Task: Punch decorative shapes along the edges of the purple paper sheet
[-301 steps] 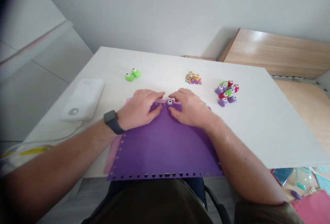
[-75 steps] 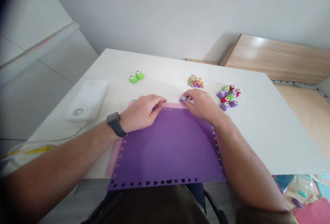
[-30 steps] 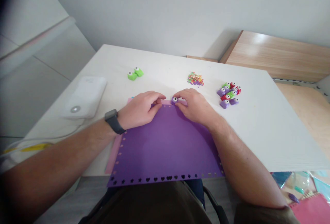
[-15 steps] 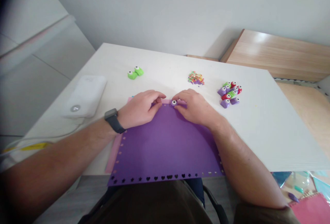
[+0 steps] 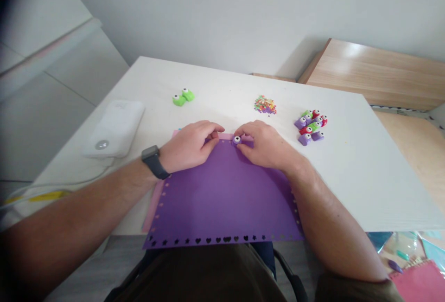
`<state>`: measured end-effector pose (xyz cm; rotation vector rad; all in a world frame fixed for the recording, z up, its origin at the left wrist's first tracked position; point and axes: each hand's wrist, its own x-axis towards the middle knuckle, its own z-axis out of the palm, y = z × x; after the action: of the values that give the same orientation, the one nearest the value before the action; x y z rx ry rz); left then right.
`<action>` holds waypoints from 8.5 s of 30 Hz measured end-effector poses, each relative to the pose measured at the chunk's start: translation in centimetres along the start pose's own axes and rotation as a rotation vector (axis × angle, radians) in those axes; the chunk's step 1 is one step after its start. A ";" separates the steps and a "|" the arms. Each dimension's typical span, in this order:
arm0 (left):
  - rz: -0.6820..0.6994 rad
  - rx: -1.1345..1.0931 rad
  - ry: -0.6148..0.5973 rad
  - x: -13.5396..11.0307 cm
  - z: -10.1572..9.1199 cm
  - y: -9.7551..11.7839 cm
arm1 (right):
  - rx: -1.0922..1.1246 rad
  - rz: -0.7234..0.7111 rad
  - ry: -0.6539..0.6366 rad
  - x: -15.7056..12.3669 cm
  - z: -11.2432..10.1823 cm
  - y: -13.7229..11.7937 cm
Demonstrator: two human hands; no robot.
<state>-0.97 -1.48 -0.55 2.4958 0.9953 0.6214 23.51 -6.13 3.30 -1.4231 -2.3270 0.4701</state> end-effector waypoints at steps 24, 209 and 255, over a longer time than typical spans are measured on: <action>-0.007 0.031 -0.002 0.0 -0.1 0.1 | 0.019 -0.030 0.040 -0.1 -0.4 -0.5; 0.116 0.257 -0.020 -0.3 -0.1 0.5 | 0.103 0.152 0.011 0.8 1.3 -0.1; 0.059 0.241 -0.084 -0.2 0.1 0.5 | -0.002 0.099 -0.014 0.2 -0.4 0.0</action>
<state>-0.80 -1.99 -0.42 2.7443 1.0218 0.4316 23.59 -5.94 3.68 -1.5462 -2.2759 0.5070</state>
